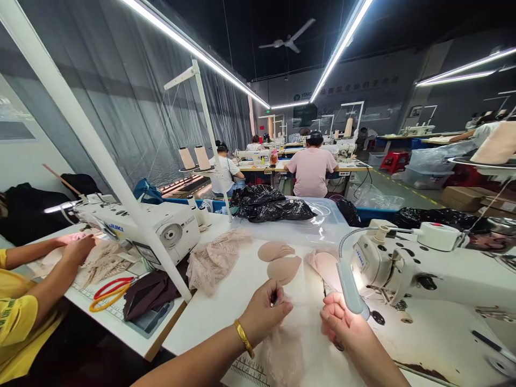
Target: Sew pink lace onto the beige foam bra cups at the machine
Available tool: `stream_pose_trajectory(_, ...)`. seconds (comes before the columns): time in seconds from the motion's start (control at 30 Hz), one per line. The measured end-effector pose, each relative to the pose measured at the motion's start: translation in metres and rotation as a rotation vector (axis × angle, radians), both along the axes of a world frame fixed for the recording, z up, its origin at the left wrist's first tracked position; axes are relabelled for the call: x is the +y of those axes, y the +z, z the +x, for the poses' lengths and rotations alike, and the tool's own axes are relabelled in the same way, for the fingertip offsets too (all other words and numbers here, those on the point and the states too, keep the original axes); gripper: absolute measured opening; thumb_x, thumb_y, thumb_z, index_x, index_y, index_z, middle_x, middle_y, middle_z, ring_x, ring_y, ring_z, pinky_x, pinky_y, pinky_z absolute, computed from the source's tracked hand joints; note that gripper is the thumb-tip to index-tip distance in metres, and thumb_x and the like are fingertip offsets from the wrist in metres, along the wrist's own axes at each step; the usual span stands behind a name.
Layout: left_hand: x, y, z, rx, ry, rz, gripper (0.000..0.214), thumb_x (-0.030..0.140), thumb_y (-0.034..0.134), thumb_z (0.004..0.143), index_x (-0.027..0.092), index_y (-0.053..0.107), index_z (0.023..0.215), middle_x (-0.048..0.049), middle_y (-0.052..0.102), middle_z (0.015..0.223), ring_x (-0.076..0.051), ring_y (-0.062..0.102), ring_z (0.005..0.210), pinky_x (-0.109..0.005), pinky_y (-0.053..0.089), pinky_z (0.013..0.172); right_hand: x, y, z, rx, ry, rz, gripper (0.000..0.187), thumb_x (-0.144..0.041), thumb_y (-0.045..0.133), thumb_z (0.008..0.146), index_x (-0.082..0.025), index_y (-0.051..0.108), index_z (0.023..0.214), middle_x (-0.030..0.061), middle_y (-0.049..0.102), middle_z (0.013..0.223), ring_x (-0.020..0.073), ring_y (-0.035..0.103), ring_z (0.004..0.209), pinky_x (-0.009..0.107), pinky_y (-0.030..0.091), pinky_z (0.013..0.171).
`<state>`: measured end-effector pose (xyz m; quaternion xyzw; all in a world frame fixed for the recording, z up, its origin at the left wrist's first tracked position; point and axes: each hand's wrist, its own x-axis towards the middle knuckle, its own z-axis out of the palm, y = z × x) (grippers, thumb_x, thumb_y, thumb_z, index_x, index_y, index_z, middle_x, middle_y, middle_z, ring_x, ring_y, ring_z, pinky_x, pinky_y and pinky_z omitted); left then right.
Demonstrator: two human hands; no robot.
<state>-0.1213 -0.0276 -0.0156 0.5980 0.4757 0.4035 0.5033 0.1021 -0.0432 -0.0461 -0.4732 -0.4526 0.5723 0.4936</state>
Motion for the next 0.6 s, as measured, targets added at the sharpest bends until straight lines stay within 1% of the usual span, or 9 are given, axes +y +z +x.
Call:
stream_pose_trajectory(0.03, 0.005, 0.000, -0.004, 0.093, -0.020, 0.043, 0.043, 0.051, 0.075, 0.081, 0.021, 0.045, 0.085, 0.0050, 0.047, 0.075, -0.012, 0.043, 0.069, -0.024, 0.038, 0.064, 0.002, -0.003, 0.000, 0.006, -0.016, 0.003, 0.049, -0.064, 0.073, 0.078, -0.027, 0.053, 0.104, -0.0063, 0.057, 0.069, 0.0160, 0.049, 0.057, 0.030, 0.033, 0.056)
stream_pose_trajectory(0.1, 0.021, 0.004, -0.012, 0.335, -0.029, 0.165, 0.036, 0.051, 0.065, 0.092, 0.020, 0.052, 0.104, -0.0008, 0.060, 0.089, -0.016, 0.057, 0.078, -0.027, 0.048, 0.071, 0.006, -0.009, 0.000, -0.007, -0.027, 0.015, 0.052, -0.064, 0.076, 0.076, -0.027, 0.054, 0.105, -0.0060, 0.056, 0.070, 0.0167, 0.050, 0.057, 0.031, 0.036, 0.055)
stream_pose_trajectory(0.17, 0.047, 0.012, -0.021, 0.578, 0.025, 0.300, 0.036, 0.043, 0.056, 0.098, 0.019, 0.052, 0.124, -0.0089, 0.067, 0.111, -0.022, 0.065, 0.100, -0.036, 0.054, 0.088, 0.009, -0.014, 0.000, -0.029, -0.028, 0.035, 0.053, -0.064, 0.078, 0.073, -0.027, 0.057, 0.105, -0.0042, 0.058, 0.070, 0.0190, 0.054, 0.060, 0.032, 0.040, 0.056)
stream_pose_trajectory(0.23, 0.076, 0.019, -0.027, 0.712, 0.064, 0.365, 0.041, 0.033, 0.061, 0.095, 0.020, 0.053, 0.133, -0.0138, 0.063, 0.136, -0.029, 0.058, 0.127, -0.046, 0.047, 0.109, 0.011, -0.017, 0.000, -0.047, -0.015, 0.050, 0.053, -0.064, 0.079, 0.072, -0.026, 0.059, 0.103, -0.0022, 0.061, 0.071, 0.0209, 0.057, 0.062, 0.033, 0.042, 0.056)
stream_pose_trajectory(0.27, 0.090, 0.022, -0.028, 0.763, 0.062, 0.379, 0.044, 0.029, 0.064, 0.092, 0.021, 0.054, 0.134, -0.0141, 0.059, 0.144, -0.031, 0.053, 0.135, -0.049, 0.041, 0.116, 0.012, -0.018, 0.000, -0.049, -0.008, 0.054, 0.052, -0.064, 0.079, 0.072, -0.026, 0.059, 0.103, -0.0014, 0.062, 0.072, 0.0214, 0.058, 0.064, 0.033, 0.043, 0.056)
stream_pose_trajectory(0.33, 0.114, 0.024, -0.026, 0.868, 0.053, 0.388, 0.046, 0.024, 0.069, 0.088, 0.018, 0.059, 0.133, -0.0160, 0.060, 0.144, -0.034, 0.051, 0.138, -0.052, 0.037, 0.119, 0.012, -0.020, -0.001, -0.046, 0.002, 0.061, 0.051, -0.062, 0.078, 0.074, -0.025, 0.059, 0.104, -0.0005, 0.063, 0.073, 0.0215, 0.059, 0.066, 0.033, 0.044, 0.057)
stream_pose_trajectory(0.4, 0.128, 0.023, -0.019, 0.960, 0.056, 0.375, 0.038, 0.024, 0.071, 0.089, 0.013, 0.064, 0.125, -0.0183, 0.065, 0.134, -0.034, 0.056, 0.131, -0.052, 0.041, 0.116, 0.011, -0.020, -0.002, -0.041, -0.001, 0.063, 0.051, -0.061, 0.076, 0.076, -0.024, 0.057, 0.105, -0.0003, 0.064, 0.074, 0.0210, 0.059, 0.066, 0.033, 0.044, 0.057)
stream_pose_trajectory(0.47, 0.136, 0.021, -0.013, 1.027, 0.077, 0.357, 0.028, 0.029, 0.069, 0.095, 0.013, 0.067, 0.118, -0.0159, 0.068, 0.125, -0.031, 0.061, 0.122, -0.052, 0.046, 0.110, 0.010, -0.019, -0.002, -0.043, -0.018, 0.055, 0.050, -0.062, 0.073, 0.079, -0.024, 0.057, 0.106, -0.0009, 0.063, 0.074, 0.0208, 0.059, 0.067, 0.033, 0.044, 0.058)
stream_pose_trajectory(0.6, 0.142, 0.021, -0.005, 1.086, 0.135, 0.323, 0.028, 0.039, 0.066, 0.101, 0.015, 0.068, 0.116, -0.0087, 0.068, 0.120, -0.024, 0.066, 0.110, -0.048, 0.054, 0.100, 0.008, -0.015, -0.003, -0.059, -0.069, 0.026, 0.047, -0.063, 0.071, 0.081, -0.025, 0.060, 0.107, -0.0022, 0.063, 0.073, 0.0208, 0.060, 0.068, 0.033, 0.045, 0.061)
